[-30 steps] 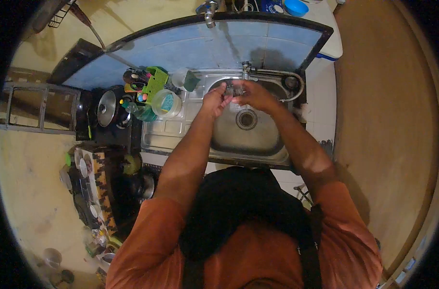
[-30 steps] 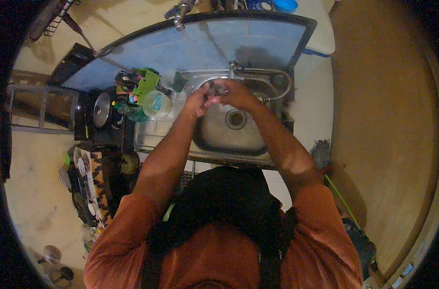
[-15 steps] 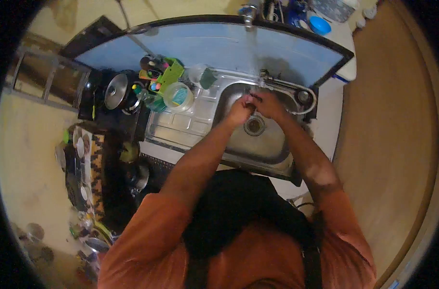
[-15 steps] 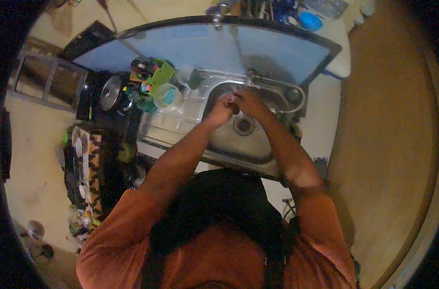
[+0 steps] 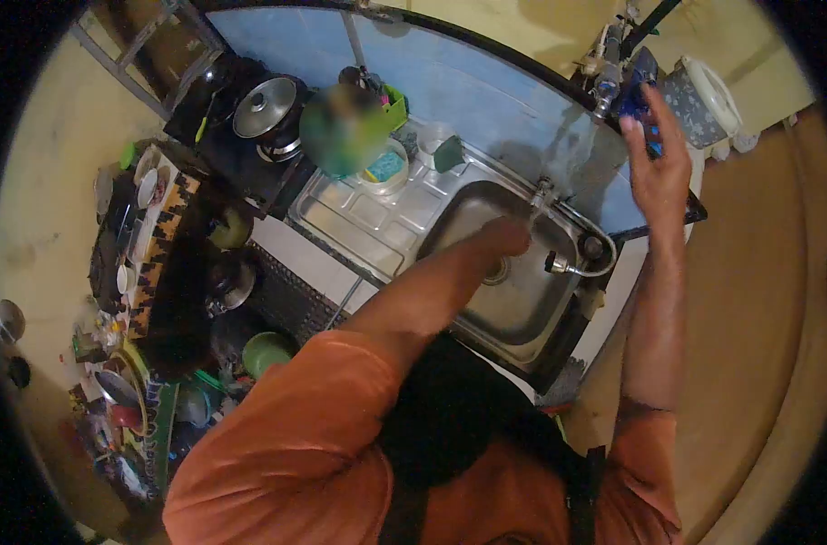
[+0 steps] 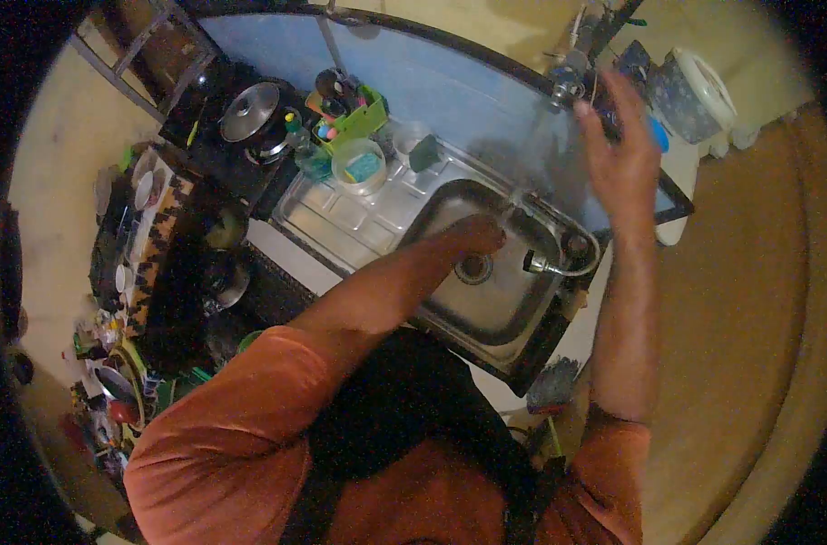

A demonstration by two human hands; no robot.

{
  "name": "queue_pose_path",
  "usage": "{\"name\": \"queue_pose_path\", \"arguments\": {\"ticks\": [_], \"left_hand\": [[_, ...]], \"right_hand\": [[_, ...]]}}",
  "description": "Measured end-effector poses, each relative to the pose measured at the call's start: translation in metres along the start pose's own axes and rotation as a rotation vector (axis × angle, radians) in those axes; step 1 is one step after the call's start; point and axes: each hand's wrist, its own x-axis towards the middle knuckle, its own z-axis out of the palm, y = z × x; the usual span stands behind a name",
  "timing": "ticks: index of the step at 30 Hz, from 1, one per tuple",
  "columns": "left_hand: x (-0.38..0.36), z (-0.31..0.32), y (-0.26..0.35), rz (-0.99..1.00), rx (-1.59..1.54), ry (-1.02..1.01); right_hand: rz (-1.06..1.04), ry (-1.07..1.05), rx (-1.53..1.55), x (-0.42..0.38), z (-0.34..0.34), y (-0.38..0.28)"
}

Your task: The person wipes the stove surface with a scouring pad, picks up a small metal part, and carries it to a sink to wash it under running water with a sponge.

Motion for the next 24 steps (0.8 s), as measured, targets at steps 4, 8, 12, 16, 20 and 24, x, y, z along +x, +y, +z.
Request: {"name": "queue_pose_path", "arguments": {"ticks": [4,8,12,16,20,24], "left_hand": [[-0.043,-0.054,0.029,-0.283,-0.222,-0.023],[-0.101,-0.047,0.014,-0.132,-0.218,0.199],[-0.082,0.030,-0.048,0.025,-0.426,0.334],[-0.124,0.031,-0.054,-0.188,-0.710,0.427],[-0.160,0.015,-0.054,-0.295,-0.691,0.551],[-0.181,0.008,-0.064,-0.541,-1.310,0.287]], "right_hand": [[-0.032,-0.310,0.064,0.041,0.002,-0.001],[0.039,-0.422,0.051,0.054,0.003,0.000],[0.113,-0.470,-0.125,0.059,0.013,-0.005],[0.219,-0.296,-0.213,0.052,0.021,-0.036],[-0.366,-0.025,-0.236,0.014,0.065,-0.068],[-0.098,-0.619,0.204,-0.033,0.198,-0.094]]}}
